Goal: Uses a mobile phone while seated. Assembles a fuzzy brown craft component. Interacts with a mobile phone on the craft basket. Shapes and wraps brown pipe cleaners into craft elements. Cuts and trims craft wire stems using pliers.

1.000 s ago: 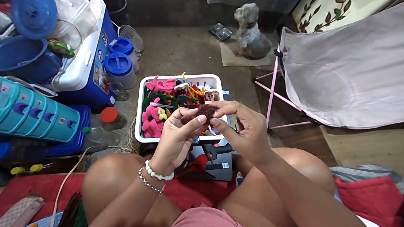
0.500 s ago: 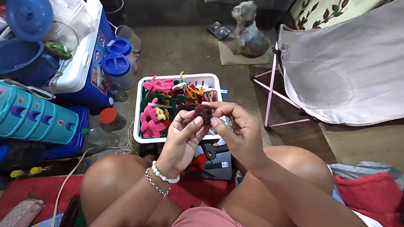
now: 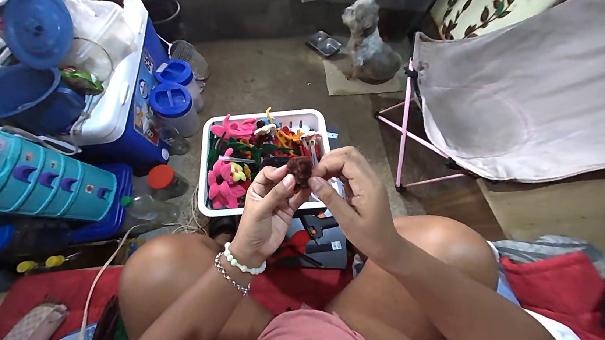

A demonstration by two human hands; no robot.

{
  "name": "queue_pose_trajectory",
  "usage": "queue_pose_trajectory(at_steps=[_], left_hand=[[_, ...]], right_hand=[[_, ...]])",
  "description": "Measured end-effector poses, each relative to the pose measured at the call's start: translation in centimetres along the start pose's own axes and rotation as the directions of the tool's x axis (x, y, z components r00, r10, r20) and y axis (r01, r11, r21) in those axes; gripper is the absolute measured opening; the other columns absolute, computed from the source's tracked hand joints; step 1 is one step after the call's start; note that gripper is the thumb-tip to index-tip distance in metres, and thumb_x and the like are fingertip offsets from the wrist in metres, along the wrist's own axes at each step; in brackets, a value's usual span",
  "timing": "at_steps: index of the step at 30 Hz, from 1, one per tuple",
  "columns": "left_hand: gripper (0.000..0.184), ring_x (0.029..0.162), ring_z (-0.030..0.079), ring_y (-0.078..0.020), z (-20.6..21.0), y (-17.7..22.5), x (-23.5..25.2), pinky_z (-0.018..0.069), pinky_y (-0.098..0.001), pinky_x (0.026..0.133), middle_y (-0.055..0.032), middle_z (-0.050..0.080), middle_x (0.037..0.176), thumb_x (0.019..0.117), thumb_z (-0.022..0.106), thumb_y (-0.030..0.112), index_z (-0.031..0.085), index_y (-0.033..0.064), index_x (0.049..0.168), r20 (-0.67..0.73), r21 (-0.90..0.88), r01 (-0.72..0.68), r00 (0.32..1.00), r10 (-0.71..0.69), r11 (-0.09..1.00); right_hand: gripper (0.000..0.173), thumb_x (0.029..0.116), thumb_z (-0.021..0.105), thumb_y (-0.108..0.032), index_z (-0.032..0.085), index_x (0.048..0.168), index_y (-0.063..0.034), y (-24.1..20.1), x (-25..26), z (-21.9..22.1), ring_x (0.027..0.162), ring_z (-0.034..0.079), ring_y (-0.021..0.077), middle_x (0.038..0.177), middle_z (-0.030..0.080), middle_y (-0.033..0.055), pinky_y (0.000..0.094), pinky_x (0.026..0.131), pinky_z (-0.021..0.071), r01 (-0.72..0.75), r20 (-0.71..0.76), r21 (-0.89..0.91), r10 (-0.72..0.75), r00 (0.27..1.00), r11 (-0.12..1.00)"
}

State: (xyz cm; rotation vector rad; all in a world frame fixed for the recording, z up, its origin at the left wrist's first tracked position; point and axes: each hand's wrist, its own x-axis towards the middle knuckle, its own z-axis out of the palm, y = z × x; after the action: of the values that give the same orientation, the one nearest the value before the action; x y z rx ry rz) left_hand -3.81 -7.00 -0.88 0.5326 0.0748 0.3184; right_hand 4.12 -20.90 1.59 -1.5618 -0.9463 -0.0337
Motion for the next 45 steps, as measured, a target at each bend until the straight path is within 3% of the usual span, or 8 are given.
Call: queue_pose_trajectory(at_steps=[8,17,22,27,33,37,40,45], left_hand=[[0.01,0.092,0.075,-0.0213,-0.3,-0.1,0.1,0.0616,-0.0349,0.088,-0.0157,0.074,0.102,0.0907,0.072,0.0,0.074,0.0053,0.099,0.036,0.005,-0.021,0.999,0.021,1.0],[0.015,0.087,0.074,-0.0177,-0.1,-0.3,0.4,0.0631,-0.0319,0.082,-0.0125,0.074,0.101,0.0866,0.076,-0.001,0.071,0.0087,0.097,0.005,0.163,-0.124,0.992,0.125,0.979],[0.009,0.09,0.074,-0.0178,-0.1,-0.3,0.1,0.0613,-0.0336,0.088,-0.0116,0.073,0.097,0.0911,0.072,0.004,0.07,0.0096,0.097,-0.018,0.024,-0.017,1.0,0.018,1.0],[0.015,0.098,0.074,-0.0221,-0.2,-0.7,-0.1,0.0603,-0.035,0.092,-0.0144,0.074,0.105,0.0902,0.074,0.004,0.071,0.0075,0.104,0.006,-0.097,0.031,1.0,-0.031,0.995],[0.017,0.1,0.073,-0.0189,-0.4,-0.9,-0.2,0.0589,-0.0322,0.092,-0.0103,0.073,0.107,0.095,0.07,0.011,0.069,0.0101,0.112,0.062,-0.189,0.122,0.992,-0.112,0.974],[0.021,0.101,0.073,-0.0199,-0.3,-1.0,-0.4,0.0584,-0.0334,0.093,-0.0107,0.073,0.108,0.0948,0.068,0.009,0.068,0.0103,0.116,0.083,-0.257,0.172,0.984,-0.156,0.951],[0.019,0.1,0.072,-0.0191,-0.2,-1.1,-0.4,0.0576,-0.0335,0.096,-0.0098,0.073,0.106,0.0947,0.069,0.008,0.068,0.0093,0.114,0.096,-0.251,0.17,0.984,-0.151,0.953],[0.016,0.098,0.073,-0.0187,0.2,-1.1,-0.3,0.0581,-0.0307,0.094,-0.0111,0.073,0.103,0.0974,0.065,0.006,0.068,0.0077,0.113,0.01,-0.252,0.154,0.988,-0.156,0.955]], right_hand=[[0.015,0.1037,0.058,-0.016,0.067,0.105,-0.0034,-0.6,-0.1,-0.1,0.091,0.067,0.0051,0.101,0.066,0.0028,0.0224,0.082,0.0593,-0.095,0.038,-0.021,0.095,0.995,0.995],[0.016,0.1046,0.057,-0.016,0.065,0.105,-0.0023,-0.3,-0.3,0.1,0.089,0.067,0.0044,0.098,0.067,0.0031,0.0219,0.081,0.0591,-0.024,0.024,-0.103,0.027,0.999,0.994],[0.014,0.1016,0.061,-0.015,0.067,0.106,-0.0034,-0.6,-0.4,0.2,0.09,0.067,0.0035,0.101,0.068,0.0023,0.0213,0.08,0.0591,0.002,-0.007,-0.132,-0.003,1.0,0.991],[0.013,0.0987,0.063,-0.014,0.068,0.104,-0.0031,-0.8,-0.2,0.2,0.091,0.067,0.0047,0.099,0.069,0.0025,0.0219,0.081,0.0583,0.033,-0.036,-0.16,-0.04,0.999,0.987],[0.017,0.1014,0.057,-0.017,0.067,0.101,-0.0031,-0.3,-0.3,0.6,0.104,0.062,0.0113,0.106,0.064,0.0071,0.0252,0.088,0.0543,0.108,0.006,-0.238,-0.11,0.994,0.965],[0.017,0.1018,0.054,-0.017,0.065,0.1,-0.0036,-0.2,-0.5,0.8,0.106,0.059,0.0113,0.105,0.061,0.0059,0.0259,0.091,0.0517,0.081,0.015,-0.09,-0.08,0.997,0.993],[0.012,0.101,0.055,-0.014,0.063,0.098,-0.0053,0.1,-0.4,0.8,0.093,0.06,0.0057,0.101,0.06,0.0022,0.0213,0.08,0.0536,-0.044,0.011,0.108,0.043,0.999,0.993],[0.013,0.0995,0.055,-0.008,0.067,0.098,-0.011,0.0,0.1,0.7,0.087,0.062,0.005,0.094,0.064,-0.0023,0.0238,0.082,0.0539,-0.382,0.119,0.506,0.376,0.919,0.773]])
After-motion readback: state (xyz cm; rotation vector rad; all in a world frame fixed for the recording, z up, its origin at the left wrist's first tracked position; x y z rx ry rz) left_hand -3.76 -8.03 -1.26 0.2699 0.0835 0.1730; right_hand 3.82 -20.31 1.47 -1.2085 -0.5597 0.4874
